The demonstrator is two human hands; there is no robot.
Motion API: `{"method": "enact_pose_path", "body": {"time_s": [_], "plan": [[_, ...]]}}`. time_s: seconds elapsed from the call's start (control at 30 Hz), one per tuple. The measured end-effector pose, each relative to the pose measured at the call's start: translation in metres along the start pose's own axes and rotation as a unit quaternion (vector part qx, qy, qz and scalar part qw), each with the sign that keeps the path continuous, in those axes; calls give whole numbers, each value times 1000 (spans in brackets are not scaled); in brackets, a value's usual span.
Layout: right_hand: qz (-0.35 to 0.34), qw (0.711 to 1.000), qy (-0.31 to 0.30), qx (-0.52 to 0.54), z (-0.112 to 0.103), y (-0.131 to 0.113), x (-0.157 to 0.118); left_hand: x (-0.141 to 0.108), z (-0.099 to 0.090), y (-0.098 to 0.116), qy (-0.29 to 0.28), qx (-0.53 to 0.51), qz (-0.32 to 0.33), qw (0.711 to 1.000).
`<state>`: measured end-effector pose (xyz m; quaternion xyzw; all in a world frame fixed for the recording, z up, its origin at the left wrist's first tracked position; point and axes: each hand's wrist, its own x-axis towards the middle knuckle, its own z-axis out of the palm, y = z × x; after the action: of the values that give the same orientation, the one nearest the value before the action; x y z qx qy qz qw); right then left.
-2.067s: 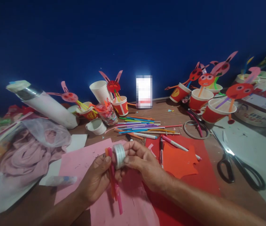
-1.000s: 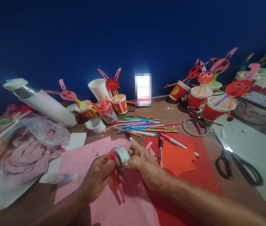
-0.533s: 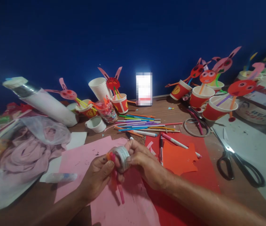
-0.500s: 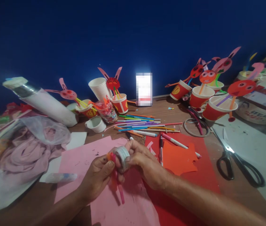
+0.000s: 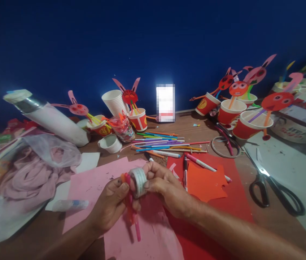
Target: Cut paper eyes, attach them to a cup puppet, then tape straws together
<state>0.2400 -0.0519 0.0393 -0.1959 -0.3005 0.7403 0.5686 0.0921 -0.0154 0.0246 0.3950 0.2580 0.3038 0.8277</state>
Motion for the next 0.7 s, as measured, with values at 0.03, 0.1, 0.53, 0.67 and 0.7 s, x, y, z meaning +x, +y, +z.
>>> {"method": "enact_pose_path", "body": {"time_s": [0.03, 0.1, 0.53, 0.67, 0.7], "plan": [[2, 1000, 2, -2, 0, 0, 0, 1, 1, 0, 5, -5, -3, 1000], [4, 1000, 2, -8, 0, 0, 0, 2, 4, 1, 17, -19, -5, 1000], [19, 990, 120, -67, -3, 3, -1, 3, 9, -2, 26, -23, -17, 999], [37, 988, 124, -90, -3, 1, 2, 2, 2, -6, 18, 24, -27, 999], [38, 985, 136, -103, -3, -1, 3, 1, 1, -5, 15, 55, -31, 998]]}}
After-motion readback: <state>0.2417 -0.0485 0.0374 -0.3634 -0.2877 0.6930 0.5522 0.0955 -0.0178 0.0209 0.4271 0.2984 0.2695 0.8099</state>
